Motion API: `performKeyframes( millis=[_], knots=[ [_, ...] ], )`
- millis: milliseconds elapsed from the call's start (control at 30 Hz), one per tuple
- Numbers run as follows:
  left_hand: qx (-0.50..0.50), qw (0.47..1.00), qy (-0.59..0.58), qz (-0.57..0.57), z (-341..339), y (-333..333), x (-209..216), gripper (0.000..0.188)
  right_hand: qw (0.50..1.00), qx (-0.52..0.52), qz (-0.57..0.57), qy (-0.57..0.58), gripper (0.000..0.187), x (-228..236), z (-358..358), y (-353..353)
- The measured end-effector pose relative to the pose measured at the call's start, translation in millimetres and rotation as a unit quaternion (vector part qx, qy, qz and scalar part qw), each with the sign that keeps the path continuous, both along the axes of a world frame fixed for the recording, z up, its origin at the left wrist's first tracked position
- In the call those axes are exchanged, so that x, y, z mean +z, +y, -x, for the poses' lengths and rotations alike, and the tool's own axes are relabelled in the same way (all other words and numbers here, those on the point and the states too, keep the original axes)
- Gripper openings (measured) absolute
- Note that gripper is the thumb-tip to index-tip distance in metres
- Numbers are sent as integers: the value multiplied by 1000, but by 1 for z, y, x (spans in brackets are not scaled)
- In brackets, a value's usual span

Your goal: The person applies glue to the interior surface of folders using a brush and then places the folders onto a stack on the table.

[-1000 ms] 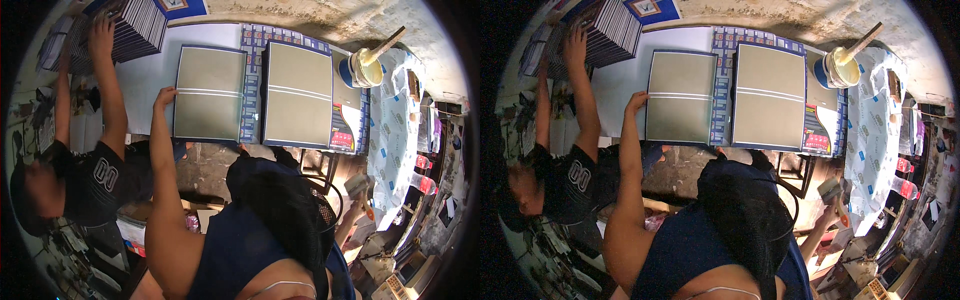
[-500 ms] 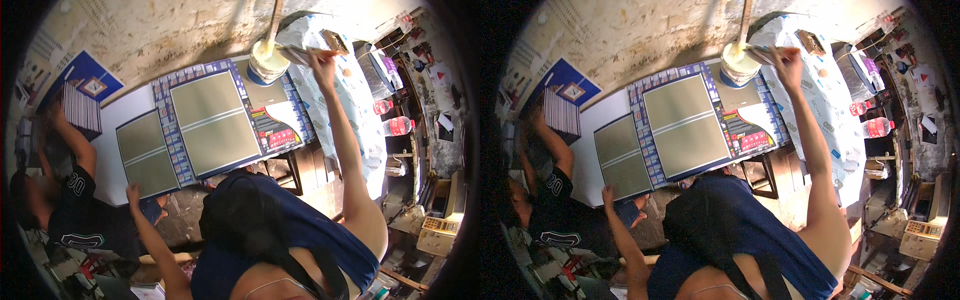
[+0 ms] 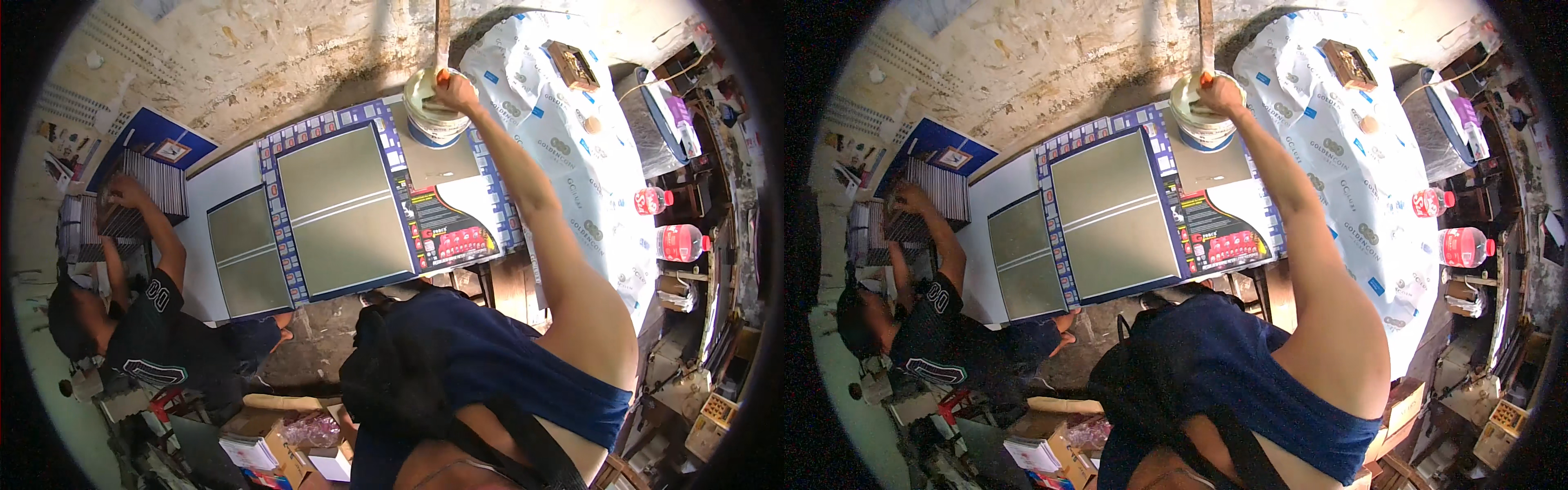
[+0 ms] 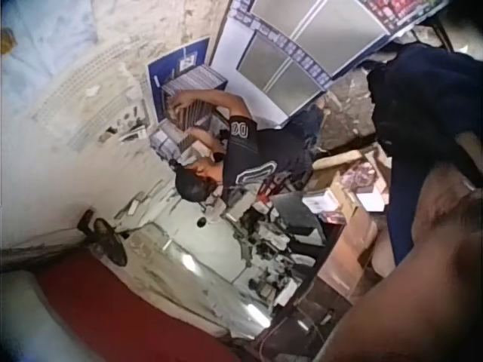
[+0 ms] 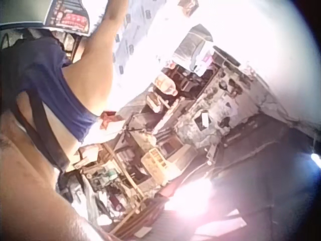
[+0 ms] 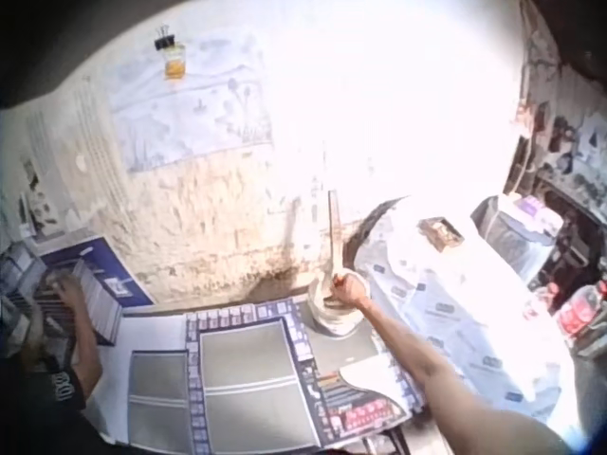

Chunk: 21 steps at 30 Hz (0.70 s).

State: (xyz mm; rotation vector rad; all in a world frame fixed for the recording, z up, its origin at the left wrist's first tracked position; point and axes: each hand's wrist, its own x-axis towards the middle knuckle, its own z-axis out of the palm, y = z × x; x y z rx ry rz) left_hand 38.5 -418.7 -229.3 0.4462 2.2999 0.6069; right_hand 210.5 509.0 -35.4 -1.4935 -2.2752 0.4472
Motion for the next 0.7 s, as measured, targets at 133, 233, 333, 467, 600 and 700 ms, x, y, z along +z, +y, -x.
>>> performKeyframes(
  millis=[133, 233, 333, 467, 600, 700],
  knots=[
    [40, 999, 13, 17, 5, 18, 15, 23, 989, 67, 34, 127, 60, 67, -6, 12],
    [49, 998, 34, 1, 31, 33, 31, 23, 975, 103, 2, 194, 59, 116, -28, 17],
    [36, 998, 47, -22, 46, 39, 43, 23, 964, 91, -48, 247, 58, 141, -35, 2],
    [32, 998, 51, -16, 14, 37, 25, 24, 982, 54, -110, 141, 60, 123, -13, -3],
    [10, 998, 67, -6, -37, 36, -17, 25, 962, 211, -92, -144, 47, 70, 22, 14],
    [-215, 938, 268, 41, -67, 38, -46, 27, 922, 291, -110, -228, 40, 54, 24, 36]
  ],
)
